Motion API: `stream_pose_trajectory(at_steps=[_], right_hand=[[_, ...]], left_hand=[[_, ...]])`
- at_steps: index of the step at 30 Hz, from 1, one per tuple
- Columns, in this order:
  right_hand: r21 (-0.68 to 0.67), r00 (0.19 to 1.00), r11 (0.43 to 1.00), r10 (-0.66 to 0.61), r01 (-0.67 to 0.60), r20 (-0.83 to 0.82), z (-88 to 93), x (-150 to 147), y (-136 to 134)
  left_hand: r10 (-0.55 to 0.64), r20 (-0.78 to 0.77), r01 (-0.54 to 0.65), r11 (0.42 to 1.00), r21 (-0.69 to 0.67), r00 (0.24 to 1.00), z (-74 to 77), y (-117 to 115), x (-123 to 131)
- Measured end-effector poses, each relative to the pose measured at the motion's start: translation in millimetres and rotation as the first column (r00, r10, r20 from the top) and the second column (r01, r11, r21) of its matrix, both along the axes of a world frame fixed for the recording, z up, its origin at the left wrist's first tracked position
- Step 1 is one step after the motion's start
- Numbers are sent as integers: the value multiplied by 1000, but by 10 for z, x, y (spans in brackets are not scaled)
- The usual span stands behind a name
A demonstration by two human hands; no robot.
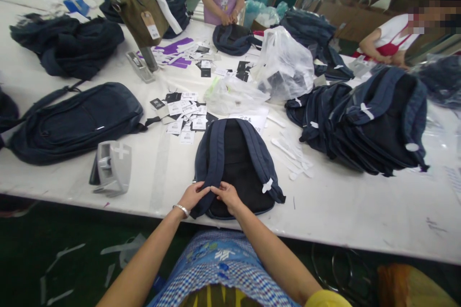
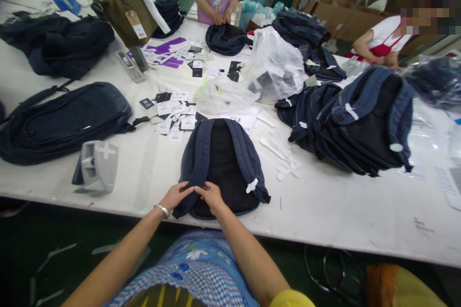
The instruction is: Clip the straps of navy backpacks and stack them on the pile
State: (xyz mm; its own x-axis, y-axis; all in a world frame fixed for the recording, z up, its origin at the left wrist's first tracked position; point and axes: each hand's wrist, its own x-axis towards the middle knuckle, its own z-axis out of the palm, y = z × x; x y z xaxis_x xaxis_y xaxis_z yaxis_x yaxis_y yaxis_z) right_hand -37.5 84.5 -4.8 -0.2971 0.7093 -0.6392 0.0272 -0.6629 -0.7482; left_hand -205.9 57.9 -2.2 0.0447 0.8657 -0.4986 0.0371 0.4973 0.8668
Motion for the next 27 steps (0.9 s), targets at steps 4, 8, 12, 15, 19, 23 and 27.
stream_pose_trajectory(at_steps=[4, 8, 12, 15, 19, 23, 27], right_hand=[[29, 1000, 999, -25, 25, -5, 16, -23, -2], [46, 999, 998, -38, 38, -7, 4, -16, -17], [16, 999, 1000, -24, 24, -40, -12, 103, -5], [-14, 1000, 1000, 5, -5, -14, -30, 177, 17], [-32, 999, 999, 8, -7, 34, -69, 148, -2], [-21, 997, 998, 56, -55, 46, -35, 203, -36], [221, 992, 968, 109, -121, 66, 254, 771, 137]], left_hand=[[-91, 46, 93, 995, -37, 995, -45, 38, -97], [90, -16, -91, 989, -120, 996, -111, 9, -17], [141, -49, -146, 982, -124, 989, -118, -55, 174], [92, -20, -94, 986, -139, 996, -60, -65, 242], [39, -126, -63, 980, -191, 991, -19, -72, 244], [44, -319, -122, 965, -230, 947, -72, -84, 232], [24, -401, -137, 957, -255, 916, -67, -94, 254]])
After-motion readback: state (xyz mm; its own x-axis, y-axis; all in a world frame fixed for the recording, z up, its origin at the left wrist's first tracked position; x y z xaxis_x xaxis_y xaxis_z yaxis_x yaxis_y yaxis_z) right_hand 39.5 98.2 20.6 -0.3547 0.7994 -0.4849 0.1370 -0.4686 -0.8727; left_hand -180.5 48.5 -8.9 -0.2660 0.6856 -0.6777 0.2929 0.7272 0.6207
